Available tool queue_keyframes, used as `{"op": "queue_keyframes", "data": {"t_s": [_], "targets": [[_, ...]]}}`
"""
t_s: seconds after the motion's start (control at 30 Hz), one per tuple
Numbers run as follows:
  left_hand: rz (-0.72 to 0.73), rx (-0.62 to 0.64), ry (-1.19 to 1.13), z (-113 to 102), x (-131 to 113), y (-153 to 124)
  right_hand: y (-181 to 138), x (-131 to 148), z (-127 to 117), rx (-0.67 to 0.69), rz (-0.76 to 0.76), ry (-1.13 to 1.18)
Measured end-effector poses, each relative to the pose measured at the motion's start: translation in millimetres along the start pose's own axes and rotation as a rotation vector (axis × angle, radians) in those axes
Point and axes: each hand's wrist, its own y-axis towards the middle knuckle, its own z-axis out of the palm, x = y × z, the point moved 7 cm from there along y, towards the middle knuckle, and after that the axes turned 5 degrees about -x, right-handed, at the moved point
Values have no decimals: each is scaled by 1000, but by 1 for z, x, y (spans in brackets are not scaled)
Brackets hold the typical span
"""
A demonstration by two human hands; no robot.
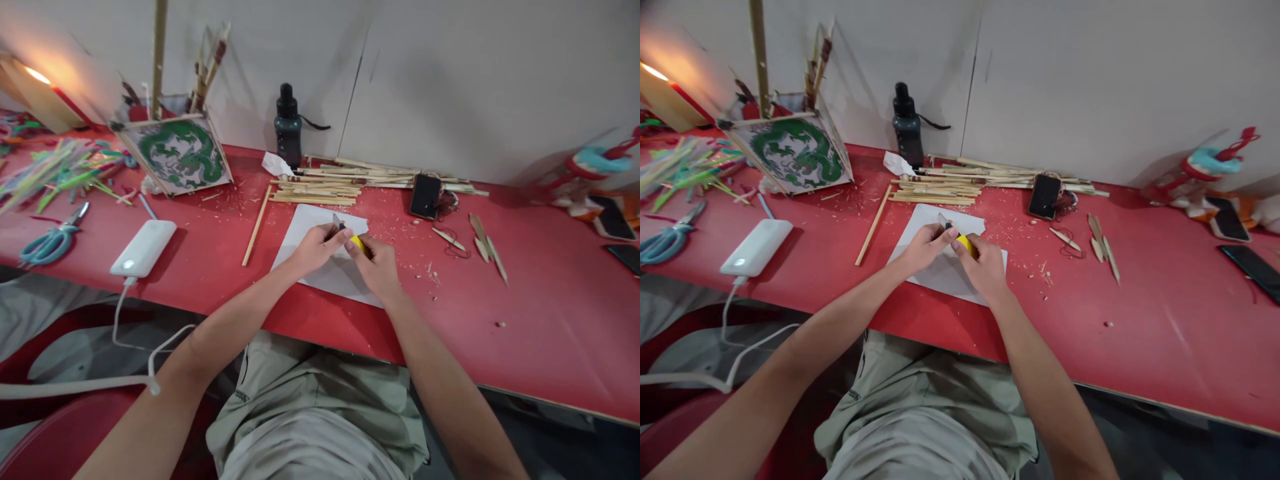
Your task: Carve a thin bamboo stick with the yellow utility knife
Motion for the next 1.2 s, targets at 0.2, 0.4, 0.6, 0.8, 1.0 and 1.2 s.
{"op": "queue_keyframes", "data": {"t_s": [0.2, 0.4, 0.6, 0.8, 1.0, 1.2], "targets": [[-23, -27, 187, -3, 5, 2, 1, -5, -9, -128, -14, -333], [-89, -39, 222, -5, 10, 1, 0, -7, -6, -100, -45, -457], [-149, -22, 172, -4, 17, 2, 1, -4, -5, -70, -28, -475], [-107, -8, 114, -1, 11, 1, 0, -4, -1, -20, 58, -351], [-36, 49, -44, 0, 2, -2, -1, -1, 1, 2, 53, -131], [-27, 72, -64, 0, 3, -3, 0, -2, 1, 29, 20, -48]]}}
